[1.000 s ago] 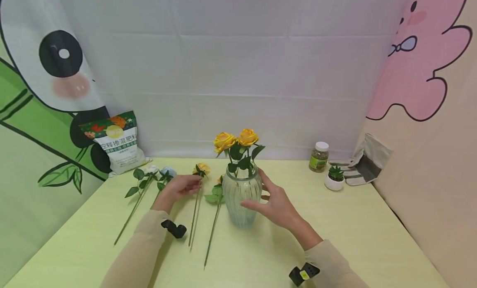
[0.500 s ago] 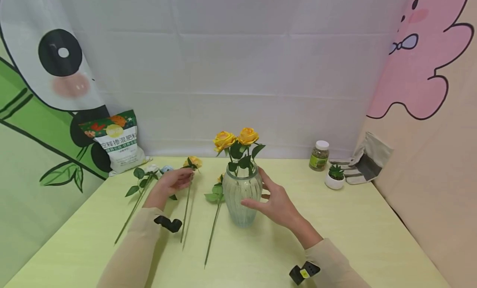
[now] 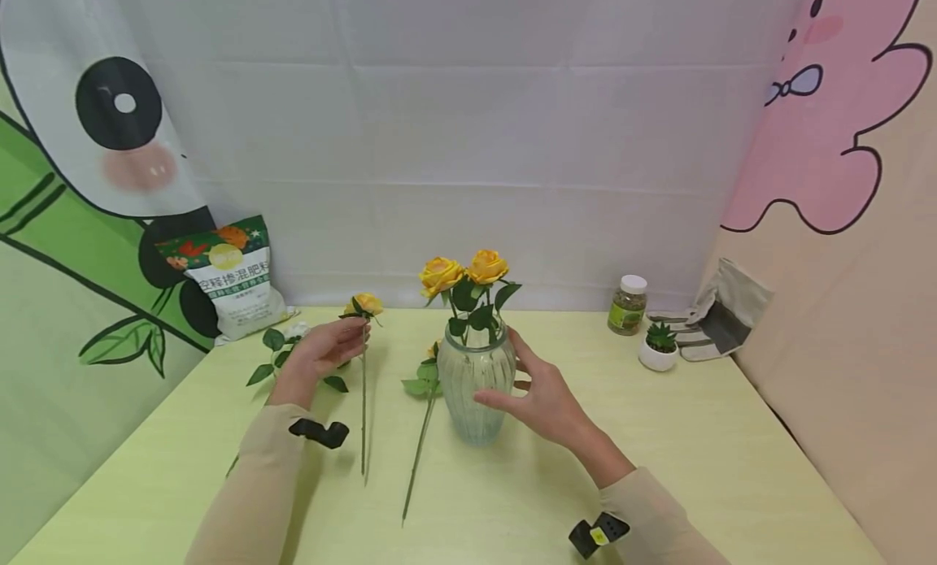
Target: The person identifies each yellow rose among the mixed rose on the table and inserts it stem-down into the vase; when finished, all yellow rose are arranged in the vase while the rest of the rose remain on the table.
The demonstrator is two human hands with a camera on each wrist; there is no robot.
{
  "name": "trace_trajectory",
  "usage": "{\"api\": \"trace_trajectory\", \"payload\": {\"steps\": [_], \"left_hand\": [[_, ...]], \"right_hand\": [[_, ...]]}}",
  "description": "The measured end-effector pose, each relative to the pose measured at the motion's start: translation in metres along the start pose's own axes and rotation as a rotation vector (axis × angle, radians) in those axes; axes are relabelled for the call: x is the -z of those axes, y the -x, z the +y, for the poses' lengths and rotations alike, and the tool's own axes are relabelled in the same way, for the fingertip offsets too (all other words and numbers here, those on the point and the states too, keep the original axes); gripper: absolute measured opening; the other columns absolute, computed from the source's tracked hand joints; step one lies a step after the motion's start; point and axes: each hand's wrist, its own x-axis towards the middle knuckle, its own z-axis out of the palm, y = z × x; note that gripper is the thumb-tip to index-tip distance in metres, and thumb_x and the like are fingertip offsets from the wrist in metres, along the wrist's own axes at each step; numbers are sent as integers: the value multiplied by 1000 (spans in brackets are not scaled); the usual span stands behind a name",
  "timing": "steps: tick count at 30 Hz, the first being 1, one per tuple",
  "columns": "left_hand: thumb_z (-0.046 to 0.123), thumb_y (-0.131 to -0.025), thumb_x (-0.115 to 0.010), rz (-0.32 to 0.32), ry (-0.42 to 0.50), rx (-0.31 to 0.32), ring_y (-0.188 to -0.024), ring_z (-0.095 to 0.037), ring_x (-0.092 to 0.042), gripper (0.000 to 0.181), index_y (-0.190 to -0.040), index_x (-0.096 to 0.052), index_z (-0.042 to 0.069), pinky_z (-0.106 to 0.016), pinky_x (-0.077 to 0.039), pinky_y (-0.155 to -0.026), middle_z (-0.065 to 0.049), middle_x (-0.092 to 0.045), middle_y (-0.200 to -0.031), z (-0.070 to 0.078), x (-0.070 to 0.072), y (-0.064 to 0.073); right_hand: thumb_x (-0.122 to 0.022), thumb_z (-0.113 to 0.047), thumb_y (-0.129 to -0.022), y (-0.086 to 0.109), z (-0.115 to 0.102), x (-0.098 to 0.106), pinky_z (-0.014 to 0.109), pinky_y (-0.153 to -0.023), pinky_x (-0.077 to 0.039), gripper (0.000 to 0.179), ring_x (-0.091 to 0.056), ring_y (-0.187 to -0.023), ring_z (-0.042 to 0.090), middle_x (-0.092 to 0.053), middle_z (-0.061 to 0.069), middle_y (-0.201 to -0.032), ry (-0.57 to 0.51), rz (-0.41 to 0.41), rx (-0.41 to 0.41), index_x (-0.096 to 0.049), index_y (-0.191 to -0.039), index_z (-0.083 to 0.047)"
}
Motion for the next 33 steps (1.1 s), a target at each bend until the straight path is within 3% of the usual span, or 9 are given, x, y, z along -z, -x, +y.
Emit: {"api": "trace_trajectory", "payload": {"steps": [7, 17, 23, 33], "left_hand": [[3, -99, -62, -16, 102, -81, -84, -15, -70, 16, -91, -74, 8, -27, -58, -82, -5, -73, -90, 17, -5, 14], [-4, -94, -66, 52, 377, -204, -76, -18, -73, 13, -86, -74, 2, -28, -60, -75, -10, -74, -87, 38, -22, 27], [-4, -92, -69, 88, 521, -276, -80, -19, -70, 5, -91, -69, 1, -28, -60, -74, -10, -71, -91, 50, -32, 39], [-6, -91, -69, 72, 704, -472, -78, -23, -70, 6, -89, -71, -1, -31, -61, -69, -13, -73, -93, 72, -54, 71]], "right_hand": [[-83, -32, -84, 0, 0, 0, 40, -95, -54, 102, -51, -132, 33, -33, 5, -160, -1, -1, 8, -18, -162, -22], [-83, -31, -84, 0, 1, 0, 46, -96, -53, 101, -51, -131, 35, -33, 6, -160, -10, -6, 22, -18, -162, -22], [-83, -30, -84, 1, 0, 0, 49, -96, -53, 102, -51, -131, 35, -33, 7, -160, -15, -8, 15, -18, -162, -21], [-83, -31, -84, 0, 0, 0, 44, -94, -54, 102, -52, -130, 34, -35, 7, -159, 6, -2, 17, -18, -162, -20]]}}
